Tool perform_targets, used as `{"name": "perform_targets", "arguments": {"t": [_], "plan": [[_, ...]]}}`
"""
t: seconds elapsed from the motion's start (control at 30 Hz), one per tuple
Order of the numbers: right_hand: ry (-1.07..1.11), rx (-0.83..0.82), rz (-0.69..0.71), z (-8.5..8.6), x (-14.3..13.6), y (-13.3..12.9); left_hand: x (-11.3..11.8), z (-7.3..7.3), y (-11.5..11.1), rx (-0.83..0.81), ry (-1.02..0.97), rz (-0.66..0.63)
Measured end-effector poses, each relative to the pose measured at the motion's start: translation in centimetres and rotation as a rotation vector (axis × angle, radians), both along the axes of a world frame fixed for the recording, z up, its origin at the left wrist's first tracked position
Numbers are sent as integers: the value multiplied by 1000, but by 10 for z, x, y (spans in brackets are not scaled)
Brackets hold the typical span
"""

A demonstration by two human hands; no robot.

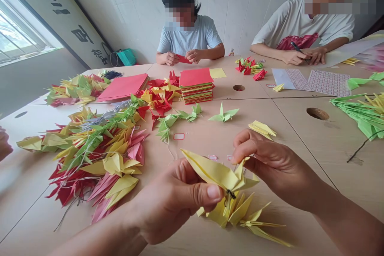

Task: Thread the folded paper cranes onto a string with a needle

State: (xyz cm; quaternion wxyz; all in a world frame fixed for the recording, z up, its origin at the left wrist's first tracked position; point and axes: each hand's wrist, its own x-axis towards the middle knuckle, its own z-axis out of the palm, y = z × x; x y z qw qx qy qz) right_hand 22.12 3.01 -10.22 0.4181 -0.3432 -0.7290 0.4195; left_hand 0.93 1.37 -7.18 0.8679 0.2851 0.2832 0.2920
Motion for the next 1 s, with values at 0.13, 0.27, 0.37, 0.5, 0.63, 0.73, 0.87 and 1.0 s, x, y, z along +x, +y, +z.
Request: {"name": "perform_targets", "arguments": {"t": [0.13,0.27,0.37,0.5,0.63,0.73,0.87,1.0], "plan": [[94,-241,94,0,0,0,-1,1,0,38,-22,-13],[238,-625,221,-2,1,-1,0,4,0,99,-42,-28],[372,-761,252,-5,1,0,0,5,1,119,-46,-19],[520,-868,228,-5,-4,0,-1,2,2,138,-44,-13],[570,-798,159,1,-10,-6,-4,-2,2,160,-9,-5],[540,-682,98,7,-12,-12,-6,-6,0,277,90,36],[461,-527,73,15,-11,-19,-8,-8,-3,417,163,93],[362,-401,13,23,-12,-25,-7,-6,-6,398,166,76]]}}
